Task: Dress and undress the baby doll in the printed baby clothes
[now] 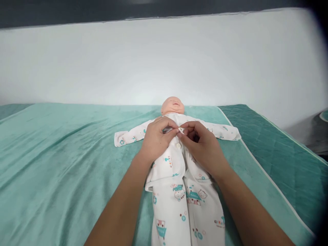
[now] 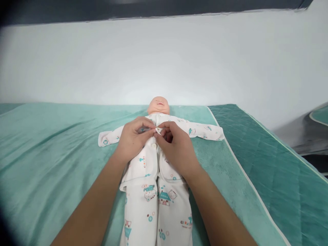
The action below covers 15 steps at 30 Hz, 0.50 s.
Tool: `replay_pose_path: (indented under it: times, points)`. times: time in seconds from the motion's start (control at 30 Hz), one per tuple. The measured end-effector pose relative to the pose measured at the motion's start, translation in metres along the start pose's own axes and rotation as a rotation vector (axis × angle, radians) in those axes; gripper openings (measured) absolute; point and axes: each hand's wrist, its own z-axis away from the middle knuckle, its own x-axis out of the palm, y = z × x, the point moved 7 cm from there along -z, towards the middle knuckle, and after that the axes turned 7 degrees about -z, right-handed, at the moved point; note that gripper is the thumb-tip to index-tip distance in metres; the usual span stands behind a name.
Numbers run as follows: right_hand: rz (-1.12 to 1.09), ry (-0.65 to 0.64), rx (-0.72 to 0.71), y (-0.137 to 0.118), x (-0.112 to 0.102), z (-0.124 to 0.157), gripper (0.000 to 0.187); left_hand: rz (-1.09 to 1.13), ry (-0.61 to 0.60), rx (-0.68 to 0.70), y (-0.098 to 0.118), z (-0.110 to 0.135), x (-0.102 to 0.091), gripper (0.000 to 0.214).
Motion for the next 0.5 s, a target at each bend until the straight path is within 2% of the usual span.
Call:
replay_pose_path:
  times: [0.23,0.5]
  points:
    - [0.122,0.084,-0.140,-0.009,-0.003,0.000,0.016,0.114,0.005,-0.155,-0.008,0.000,0.001,0.006]
    - [-0.055,0.062,-0.021,-0.003,-0.010,-0.004,0.022,0.196,-0.018,-0.263,-0.013,0.000,0.001,0.014]
